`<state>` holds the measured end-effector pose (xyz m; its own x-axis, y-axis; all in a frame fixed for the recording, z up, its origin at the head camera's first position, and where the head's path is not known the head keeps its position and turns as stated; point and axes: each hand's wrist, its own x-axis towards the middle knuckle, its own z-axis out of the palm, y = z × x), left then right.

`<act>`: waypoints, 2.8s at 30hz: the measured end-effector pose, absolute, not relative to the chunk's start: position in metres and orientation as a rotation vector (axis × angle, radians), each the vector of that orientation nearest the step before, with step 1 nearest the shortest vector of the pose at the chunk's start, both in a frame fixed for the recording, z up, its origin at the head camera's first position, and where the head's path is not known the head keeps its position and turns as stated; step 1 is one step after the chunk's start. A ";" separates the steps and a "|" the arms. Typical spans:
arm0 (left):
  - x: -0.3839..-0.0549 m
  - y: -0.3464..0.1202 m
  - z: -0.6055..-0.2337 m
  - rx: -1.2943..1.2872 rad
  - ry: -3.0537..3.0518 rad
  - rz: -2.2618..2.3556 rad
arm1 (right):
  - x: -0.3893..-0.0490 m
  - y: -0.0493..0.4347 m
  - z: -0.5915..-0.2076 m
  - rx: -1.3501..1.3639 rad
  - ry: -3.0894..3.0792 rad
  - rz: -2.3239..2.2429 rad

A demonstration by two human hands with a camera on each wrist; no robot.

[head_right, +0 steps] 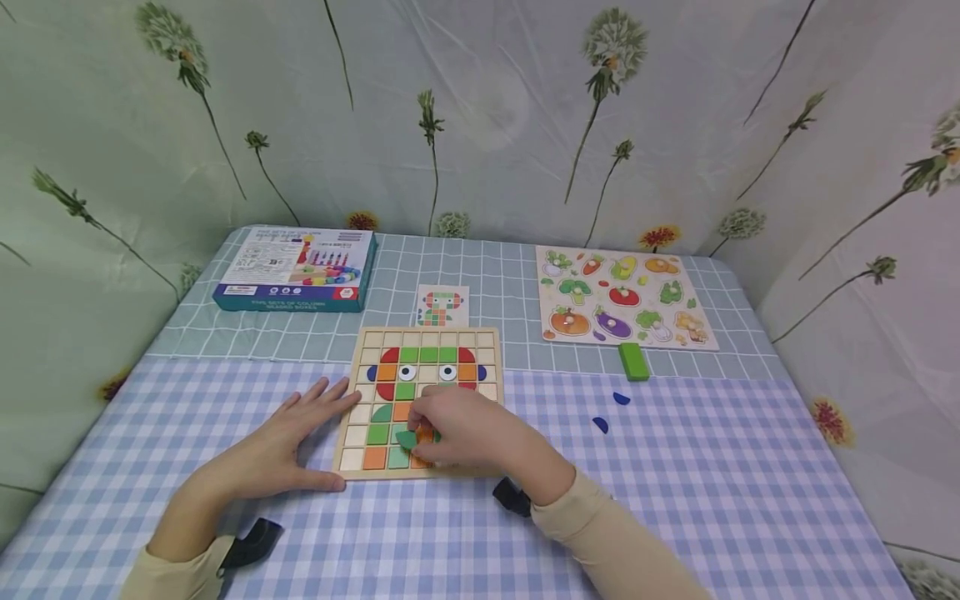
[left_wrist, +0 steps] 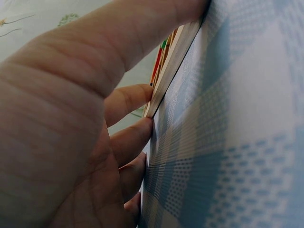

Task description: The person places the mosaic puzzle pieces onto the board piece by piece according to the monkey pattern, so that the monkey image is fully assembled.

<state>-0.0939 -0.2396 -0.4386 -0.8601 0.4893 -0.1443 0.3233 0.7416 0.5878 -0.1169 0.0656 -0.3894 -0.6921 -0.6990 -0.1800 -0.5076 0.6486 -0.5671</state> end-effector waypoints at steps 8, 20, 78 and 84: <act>-0.095 -0.241 -0.439 0.668 2.656 0.821 | -0.118 0.030 -0.395 -1.106 2.503 -0.592; -0.095 -0.241 -0.441 0.651 2.639 0.836 | -0.115 -0.001 -0.408 -1.177 2.559 -0.452; -0.094 -0.239 -0.440 0.642 2.659 0.818 | -0.114 0.083 -0.391 -0.996 2.563 -0.643; -0.094 -0.239 -0.439 0.631 2.653 0.820 | -0.119 0.139 -0.387 -0.793 2.657 -0.701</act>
